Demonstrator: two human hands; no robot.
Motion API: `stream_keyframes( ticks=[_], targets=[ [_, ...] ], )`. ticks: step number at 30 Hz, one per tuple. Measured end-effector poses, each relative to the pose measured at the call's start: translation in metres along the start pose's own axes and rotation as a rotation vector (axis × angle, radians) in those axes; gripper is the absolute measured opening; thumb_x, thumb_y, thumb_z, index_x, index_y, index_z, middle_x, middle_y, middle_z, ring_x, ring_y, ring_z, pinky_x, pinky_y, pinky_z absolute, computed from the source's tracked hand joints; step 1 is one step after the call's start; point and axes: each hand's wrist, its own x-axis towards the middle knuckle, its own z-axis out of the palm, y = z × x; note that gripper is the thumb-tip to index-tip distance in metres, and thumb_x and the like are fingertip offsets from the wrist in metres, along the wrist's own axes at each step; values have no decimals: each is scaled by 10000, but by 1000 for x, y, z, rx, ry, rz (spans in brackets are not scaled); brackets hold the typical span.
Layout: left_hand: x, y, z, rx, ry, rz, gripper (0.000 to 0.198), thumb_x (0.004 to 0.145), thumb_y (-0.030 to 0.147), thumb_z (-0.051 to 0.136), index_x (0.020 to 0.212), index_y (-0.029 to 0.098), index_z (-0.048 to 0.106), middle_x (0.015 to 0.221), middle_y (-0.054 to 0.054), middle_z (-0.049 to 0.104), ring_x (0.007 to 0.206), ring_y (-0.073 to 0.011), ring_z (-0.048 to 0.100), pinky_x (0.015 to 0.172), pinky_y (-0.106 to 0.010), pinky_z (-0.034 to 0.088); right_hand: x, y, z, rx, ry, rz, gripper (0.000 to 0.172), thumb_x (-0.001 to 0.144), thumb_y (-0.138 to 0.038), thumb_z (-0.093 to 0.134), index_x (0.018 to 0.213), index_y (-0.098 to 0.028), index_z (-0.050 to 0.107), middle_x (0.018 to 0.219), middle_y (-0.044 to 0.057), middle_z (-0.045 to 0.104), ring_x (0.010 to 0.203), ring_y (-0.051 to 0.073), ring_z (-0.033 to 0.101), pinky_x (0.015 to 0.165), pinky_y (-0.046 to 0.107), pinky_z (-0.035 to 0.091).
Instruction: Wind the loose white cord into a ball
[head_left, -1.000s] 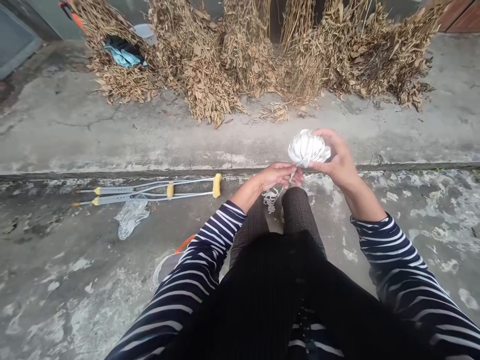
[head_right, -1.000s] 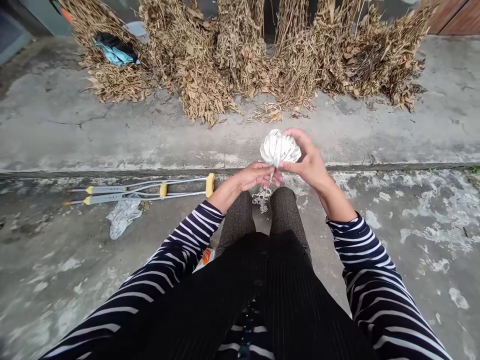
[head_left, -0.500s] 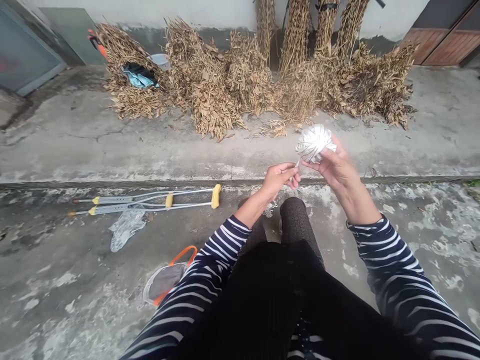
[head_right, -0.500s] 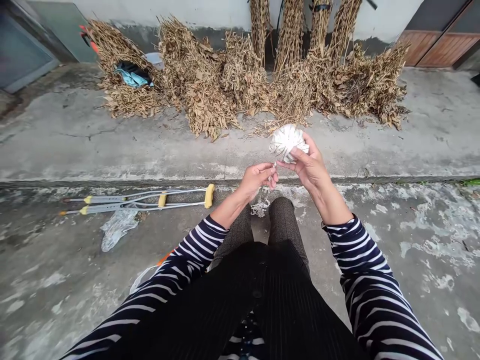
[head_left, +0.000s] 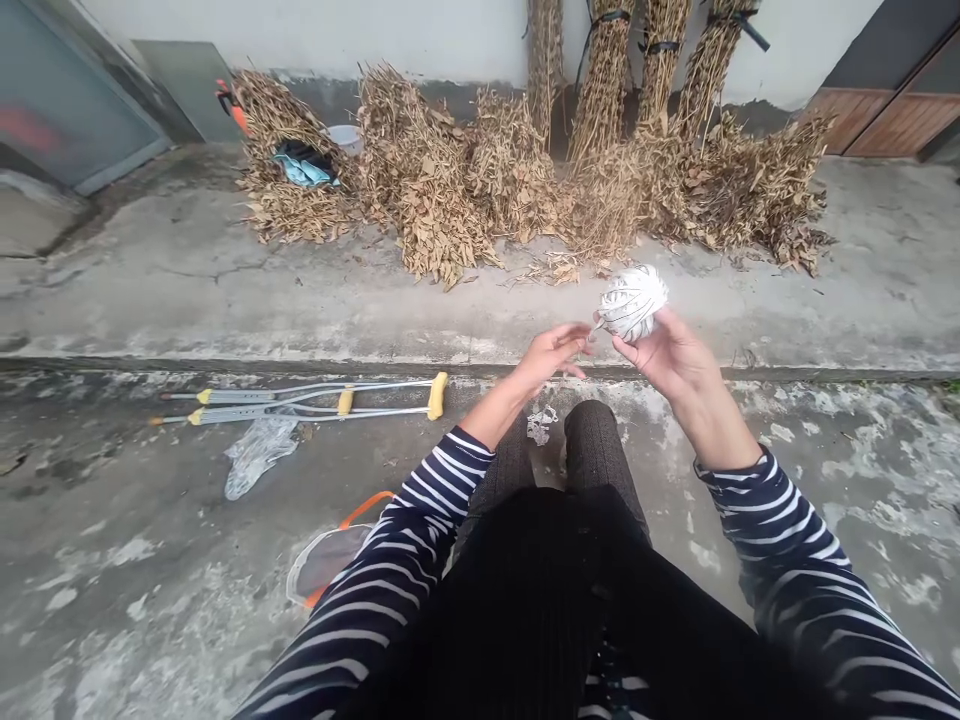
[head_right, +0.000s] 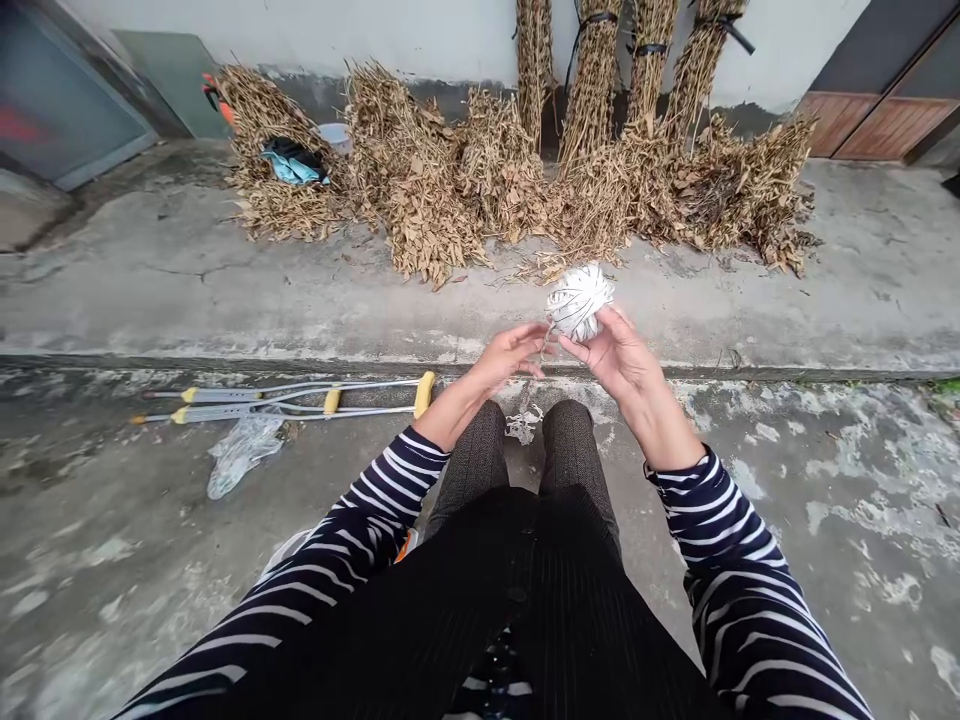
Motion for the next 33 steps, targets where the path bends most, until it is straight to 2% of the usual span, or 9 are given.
stream_keyframes(
  ticks=[2,5,9,12,15,19,23,27,33],
  targets=[
    [0,2,13,-34,33,106,438,851,260,823,1249,162,669,1239,-115,750,1045,-204,742,799,-275,619,0,5,3,-3,22,-15,624,778,-488,881,1305,-350,575,1452,-5,646,1233,229,694,937,366,697],
    [-1,4,29,40,131,139,386,886,236,777,1243,157,654,914,-30,766,745,-131,718,713,-237,584,-1,10,5,-3,47,-22,629,760,-452,899,1284,-352,565,1403,-12,660,1138,207,712,898,367,708],
    [-1,3,32,230,200,134,108,980,221,609,979,145,686,642,34,651,493,-86,580,533,-201,458,-5,14,10,18,108,-31,650,711,-416,928,1250,-341,572,1323,-9,681,1037,191,714,804,340,709],
    [2,0,28,356,182,148,194,973,183,558,799,155,639,649,22,664,499,-85,588,537,-199,441,-9,14,17,15,149,-60,656,658,-408,951,1210,-326,607,1269,-3,692,966,178,703,711,291,692],
    [10,-6,25,409,194,156,147,913,143,586,776,151,641,628,30,665,516,-86,596,558,-188,436,-11,16,24,-14,176,-105,692,631,-415,957,1232,-327,624,1277,5,688,957,183,698,685,289,691],
    [23,-18,22,344,251,177,86,821,97,628,756,125,677,585,52,622,513,-61,539,554,-163,406,-11,17,27,-65,211,-132,703,630,-414,943,1254,-351,627,1330,0,669,994,195,709,720,325,706],
    [33,-27,17,247,193,166,94,831,170,652,795,114,717,634,50,632,464,-35,438,480,-157,382,-9,11,26,-101,189,-180,641,665,-451,909,1228,-353,618,1297,-4,676,975,193,718,735,348,707],
    [40,-30,13,106,176,105,78,807,189,693,795,116,717,784,-8,710,578,-65,564,490,-154,484,-6,2,29,-99,206,-210,662,641,-459,915,1208,-329,600,1252,2,686,912,185,713,675,327,689],
    [57,-24,12,70,145,70,97,808,97,633,792,101,729,811,-45,725,725,-116,644,533,-180,565,-6,-7,38,-45,246,-220,746,549,-399,956,1193,-308,589,1174,9,687,842,183,703,660,368,693]
  ],
)
